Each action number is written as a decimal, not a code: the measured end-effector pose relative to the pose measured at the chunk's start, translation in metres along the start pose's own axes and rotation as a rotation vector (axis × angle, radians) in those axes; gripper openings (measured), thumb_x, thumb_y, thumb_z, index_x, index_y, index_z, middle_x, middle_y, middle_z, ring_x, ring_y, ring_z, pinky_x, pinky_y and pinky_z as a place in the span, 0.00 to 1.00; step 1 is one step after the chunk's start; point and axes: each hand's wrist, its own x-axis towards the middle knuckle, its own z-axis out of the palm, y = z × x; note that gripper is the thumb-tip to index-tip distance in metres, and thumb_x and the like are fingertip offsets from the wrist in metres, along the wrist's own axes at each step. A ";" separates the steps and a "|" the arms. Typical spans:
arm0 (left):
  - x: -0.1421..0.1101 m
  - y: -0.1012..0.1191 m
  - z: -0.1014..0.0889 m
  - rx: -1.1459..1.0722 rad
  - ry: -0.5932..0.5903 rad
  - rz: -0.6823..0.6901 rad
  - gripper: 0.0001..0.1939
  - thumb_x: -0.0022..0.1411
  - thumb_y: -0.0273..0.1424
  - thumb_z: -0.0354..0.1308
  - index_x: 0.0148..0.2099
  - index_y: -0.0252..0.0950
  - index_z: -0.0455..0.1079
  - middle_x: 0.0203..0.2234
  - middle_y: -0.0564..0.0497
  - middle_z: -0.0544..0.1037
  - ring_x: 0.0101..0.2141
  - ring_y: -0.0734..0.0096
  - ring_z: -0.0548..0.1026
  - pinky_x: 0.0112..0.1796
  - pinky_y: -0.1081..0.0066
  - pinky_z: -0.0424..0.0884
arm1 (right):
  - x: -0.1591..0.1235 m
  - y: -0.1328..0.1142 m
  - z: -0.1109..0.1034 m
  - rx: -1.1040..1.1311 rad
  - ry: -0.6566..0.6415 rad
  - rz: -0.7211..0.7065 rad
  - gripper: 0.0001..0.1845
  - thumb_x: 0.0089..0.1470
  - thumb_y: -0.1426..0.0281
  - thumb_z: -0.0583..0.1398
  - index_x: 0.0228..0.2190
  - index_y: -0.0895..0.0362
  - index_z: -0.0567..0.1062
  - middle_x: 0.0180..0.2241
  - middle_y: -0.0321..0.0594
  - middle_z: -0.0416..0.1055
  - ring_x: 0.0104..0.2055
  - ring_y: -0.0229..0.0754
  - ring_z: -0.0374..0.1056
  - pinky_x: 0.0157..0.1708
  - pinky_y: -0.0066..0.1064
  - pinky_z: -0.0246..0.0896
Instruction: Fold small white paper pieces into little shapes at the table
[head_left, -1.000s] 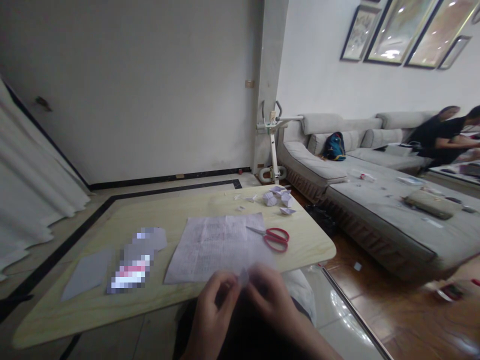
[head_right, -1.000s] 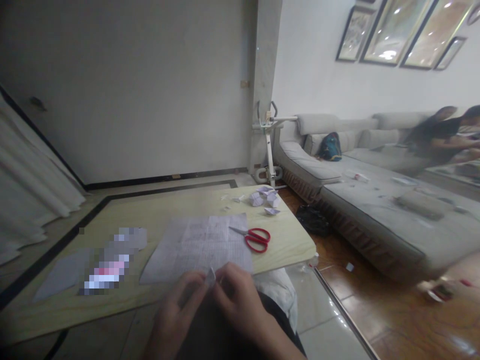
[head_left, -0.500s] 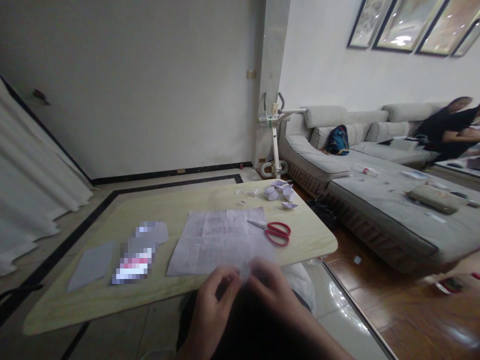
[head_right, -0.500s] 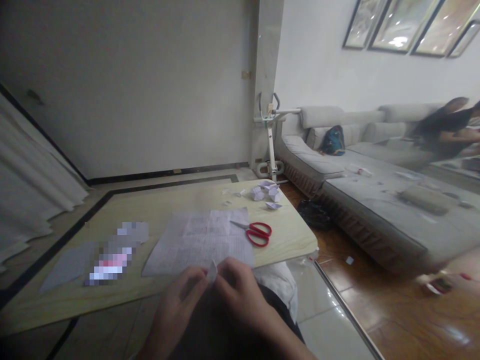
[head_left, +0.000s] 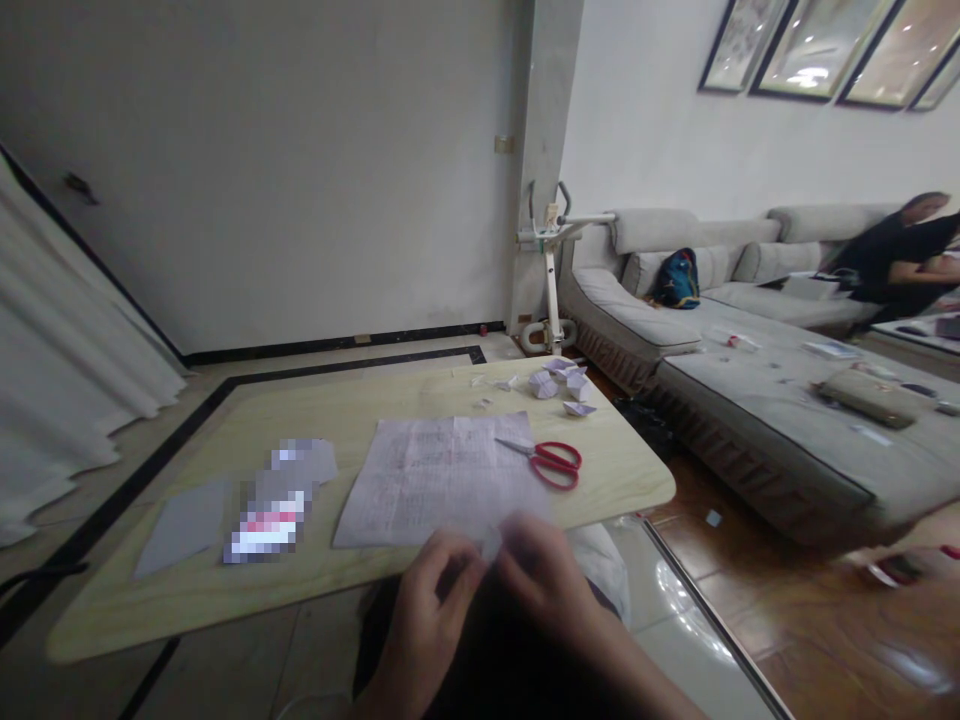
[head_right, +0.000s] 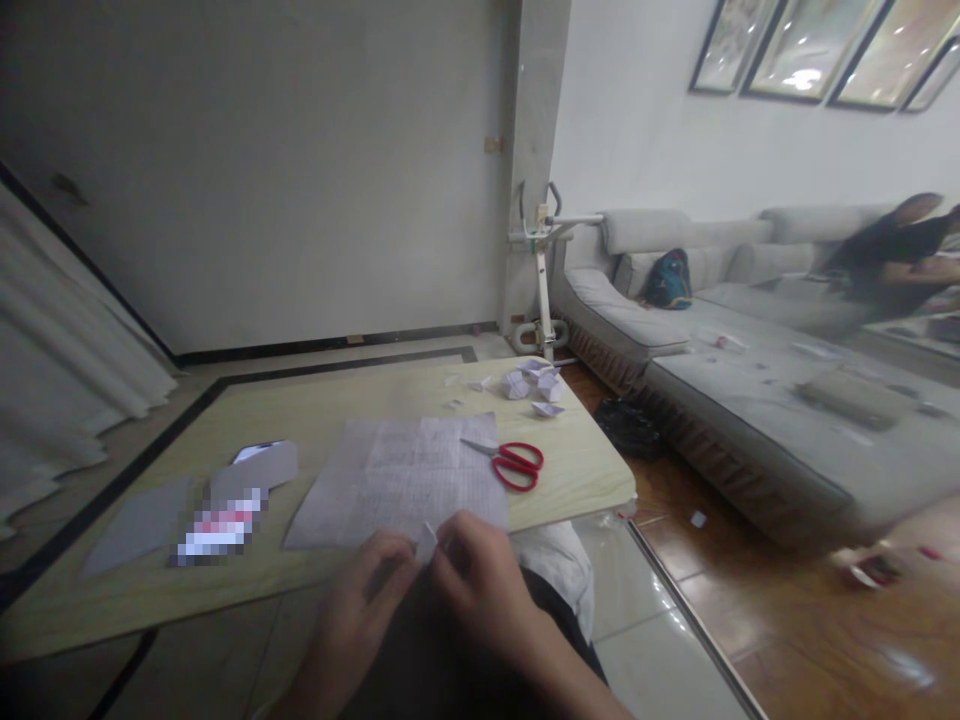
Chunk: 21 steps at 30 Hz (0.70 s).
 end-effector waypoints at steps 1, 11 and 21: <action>0.000 0.001 -0.001 -0.006 0.005 -0.018 0.10 0.66 0.35 0.53 0.32 0.38 0.69 0.27 0.53 0.75 0.32 0.67 0.75 0.35 0.73 0.71 | 0.000 0.000 -0.001 0.009 0.011 -0.012 0.08 0.52 0.76 0.55 0.24 0.55 0.62 0.22 0.31 0.61 0.24 0.35 0.55 0.23 0.25 0.48; 0.003 0.007 -0.008 -0.034 -0.031 -0.119 0.08 0.63 0.33 0.56 0.37 0.38 0.75 0.32 0.51 0.81 0.35 0.65 0.78 0.37 0.72 0.73 | 0.002 -0.002 -0.008 0.081 -0.080 -0.064 0.05 0.55 0.77 0.55 0.28 0.56 0.66 0.27 0.34 0.67 0.28 0.37 0.61 0.29 0.26 0.57; 0.005 0.009 -0.012 -0.104 -0.117 -0.158 0.07 0.60 0.29 0.59 0.37 0.40 0.79 0.33 0.51 0.83 0.35 0.63 0.79 0.39 0.69 0.73 | 0.006 -0.008 -0.018 0.065 -0.222 0.043 0.06 0.57 0.74 0.57 0.27 0.57 0.70 0.26 0.34 0.68 0.27 0.36 0.62 0.28 0.25 0.57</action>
